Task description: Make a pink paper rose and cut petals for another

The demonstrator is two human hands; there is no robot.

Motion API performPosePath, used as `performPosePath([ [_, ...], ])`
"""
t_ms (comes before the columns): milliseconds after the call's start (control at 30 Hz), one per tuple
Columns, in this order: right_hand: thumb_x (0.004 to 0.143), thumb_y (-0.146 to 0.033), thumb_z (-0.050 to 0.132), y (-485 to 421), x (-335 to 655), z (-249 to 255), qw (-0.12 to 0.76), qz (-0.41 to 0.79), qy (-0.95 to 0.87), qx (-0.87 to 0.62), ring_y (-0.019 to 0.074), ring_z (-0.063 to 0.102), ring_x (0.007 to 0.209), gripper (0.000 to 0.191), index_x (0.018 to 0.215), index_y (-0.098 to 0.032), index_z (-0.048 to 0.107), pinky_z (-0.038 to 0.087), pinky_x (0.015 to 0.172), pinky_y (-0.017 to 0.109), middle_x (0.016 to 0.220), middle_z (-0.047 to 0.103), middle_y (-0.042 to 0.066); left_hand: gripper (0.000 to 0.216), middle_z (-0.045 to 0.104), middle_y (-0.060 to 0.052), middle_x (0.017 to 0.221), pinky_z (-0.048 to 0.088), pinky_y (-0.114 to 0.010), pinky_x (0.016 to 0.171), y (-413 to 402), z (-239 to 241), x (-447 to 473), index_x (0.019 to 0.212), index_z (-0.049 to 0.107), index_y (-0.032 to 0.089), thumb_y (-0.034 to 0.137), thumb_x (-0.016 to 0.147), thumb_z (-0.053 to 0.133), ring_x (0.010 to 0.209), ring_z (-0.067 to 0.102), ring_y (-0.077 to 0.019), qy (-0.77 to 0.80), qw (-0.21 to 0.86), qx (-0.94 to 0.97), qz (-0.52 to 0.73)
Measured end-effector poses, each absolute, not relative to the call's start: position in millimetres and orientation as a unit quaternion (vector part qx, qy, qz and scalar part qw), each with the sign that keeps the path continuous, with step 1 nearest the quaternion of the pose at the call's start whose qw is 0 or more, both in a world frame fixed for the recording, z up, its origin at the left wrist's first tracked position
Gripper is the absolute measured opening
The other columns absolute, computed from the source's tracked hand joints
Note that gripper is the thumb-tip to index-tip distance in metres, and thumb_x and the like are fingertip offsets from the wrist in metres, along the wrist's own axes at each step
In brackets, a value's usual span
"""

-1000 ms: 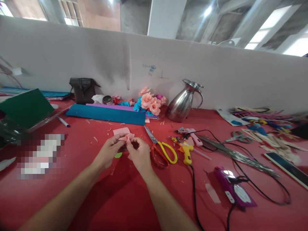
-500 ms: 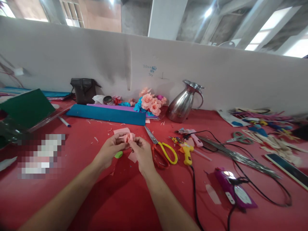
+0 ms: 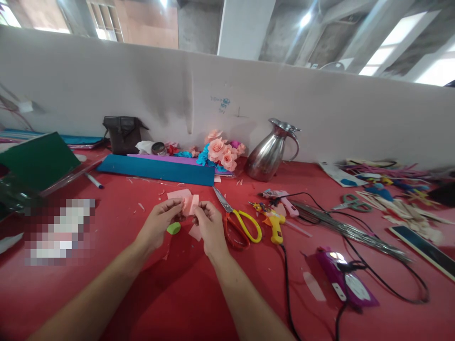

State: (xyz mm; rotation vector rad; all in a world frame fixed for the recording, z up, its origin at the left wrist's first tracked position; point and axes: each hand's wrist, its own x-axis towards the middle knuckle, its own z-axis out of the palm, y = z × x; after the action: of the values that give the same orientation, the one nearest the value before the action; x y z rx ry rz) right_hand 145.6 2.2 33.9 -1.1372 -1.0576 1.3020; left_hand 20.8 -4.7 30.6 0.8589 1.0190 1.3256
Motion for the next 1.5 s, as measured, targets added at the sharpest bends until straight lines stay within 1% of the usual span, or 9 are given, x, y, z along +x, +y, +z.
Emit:
performPosePath([
  [200, 0.070, -0.033, 0.063, 3.5, 148.2, 31.9, 0.549, 0.526, -0.437, -0.481, 0.0104, 0.045, 0.053, 0.015, 0.066, -0.020, 0.055, 0.037, 0.054, 0.024, 0.055, 0.050, -0.005, 0.017, 0.061, 0.000, 0.065, 0.043, -0.021, 0.060, -1.6, 28.5, 17.5, 0.077, 0.065, 0.015, 0.029, 0.068, 0.069, 0.057, 0.054, -0.0094, 0.444, 0.592, 0.313, 0.595],
  [433, 0.071, -0.033, 0.062, 3.9, 149.4, 33.7, 0.560, 0.494, -0.433, -0.504, 0.0124, 0.051, 0.055, 0.014, 0.069, -0.020, 0.057, 0.040, 0.053, 0.024, 0.062, 0.059, -0.001, 0.017, 0.065, -0.002, 0.072, 0.044, -0.019, 0.059, -0.1, 32.8, 13.0, 0.079, 0.068, 0.016, 0.017, 0.062, 0.070, 0.058, 0.056, -0.0083, 0.364, 0.686, 0.235, 0.585],
  [533, 0.070, -0.032, 0.063, 2.5, 147.0, 32.4, 0.545, 0.520, -0.448, -0.482, 0.0123, 0.052, 0.053, 0.013, 0.072, -0.020, 0.057, 0.038, 0.049, 0.023, 0.058, 0.058, -0.003, 0.014, 0.067, -0.004, 0.074, 0.045, -0.020, 0.062, -2.0, 35.8, 16.4, 0.075, 0.069, 0.014, 0.017, 0.062, 0.071, 0.064, 0.059, -0.0109, 0.356, 0.682, 0.262, 0.582],
  [700, 0.072, -0.032, 0.063, -2.2, 140.2, 32.5, 0.519, 0.595, -0.426, -0.443, 0.0139, 0.058, 0.056, 0.017, 0.083, -0.021, 0.057, 0.038, 0.051, 0.023, 0.062, 0.062, -0.002, 0.017, 0.066, -0.004, 0.068, 0.043, -0.020, 0.054, -4.5, 37.1, 21.1, 0.075, 0.068, 0.013, 0.019, 0.060, 0.074, 0.054, 0.055, -0.0085, 0.364, 0.684, 0.258, 0.577],
  [833, 0.073, -0.034, 0.061, -4.0, 140.5, 33.2, 0.505, 0.623, -0.412, -0.432, 0.0135, 0.058, 0.055, 0.016, 0.081, -0.021, 0.055, 0.036, 0.050, 0.023, 0.068, 0.063, -0.001, 0.019, 0.063, -0.001, 0.067, 0.044, -0.020, 0.058, -3.7, 35.1, 21.0, 0.070, 0.065, 0.014, 0.018, 0.055, 0.076, 0.057, 0.056, -0.0088, 0.392, 0.646, 0.262, 0.601],
  [1000, 0.074, -0.036, 0.061, -2.4, 144.3, 31.1, 0.563, 0.489, -0.461, -0.481, 0.0118, 0.054, 0.059, 0.017, 0.083, -0.022, 0.055, 0.039, 0.053, 0.024, 0.076, 0.059, -0.002, 0.015, 0.058, 0.003, 0.061, 0.042, -0.019, 0.058, -3.9, 35.6, 21.2, 0.066, 0.061, 0.014, 0.017, 0.056, 0.073, 0.055, 0.053, -0.0067, 0.448, 0.582, 0.279, 0.618],
  [1067, 0.071, -0.035, 0.065, -1.8, 143.7, 30.7, 0.576, 0.461, -0.459, -0.496, 0.0123, 0.053, 0.064, 0.020, 0.084, -0.023, 0.055, 0.040, 0.055, 0.024, 0.080, 0.058, -0.002, 0.018, 0.059, 0.003, 0.064, 0.041, -0.019, 0.058, -5.3, 37.5, 21.7, 0.073, 0.062, 0.015, 0.016, 0.058, 0.070, 0.056, 0.053, -0.0070, 0.461, 0.558, 0.299, 0.622],
  [1200, 0.067, -0.034, 0.069, -1.9, 140.7, 31.0, 0.540, 0.549, -0.414, -0.485, 0.0132, 0.055, 0.066, 0.026, 0.087, -0.023, 0.057, 0.040, 0.057, 0.024, 0.081, 0.061, -0.001, 0.037, 0.062, 0.002, 0.069, 0.041, -0.021, 0.058, -8.1, 41.1, 22.8, 0.097, 0.056, 0.017, 0.016, 0.062, 0.068, 0.059, 0.056, -0.0096, 0.478, 0.532, 0.327, 0.617],
  [1500, 0.057, -0.024, 0.081, 4.2, 144.4, 24.5, 0.508, 0.732, -0.299, -0.343, 0.0065, 0.052, 0.060, 0.027, 0.067, -0.018, 0.057, 0.041, 0.061, 0.018, 0.065, 0.059, -0.005, 0.028, 0.061, 0.001, 0.072, 0.044, -0.023, 0.063, -11.9, 40.1, 26.2, 0.099, 0.052, 0.019, 0.026, 0.074, 0.064, 0.065, 0.056, -0.0112, 0.460, 0.457, 0.438, 0.622],
])
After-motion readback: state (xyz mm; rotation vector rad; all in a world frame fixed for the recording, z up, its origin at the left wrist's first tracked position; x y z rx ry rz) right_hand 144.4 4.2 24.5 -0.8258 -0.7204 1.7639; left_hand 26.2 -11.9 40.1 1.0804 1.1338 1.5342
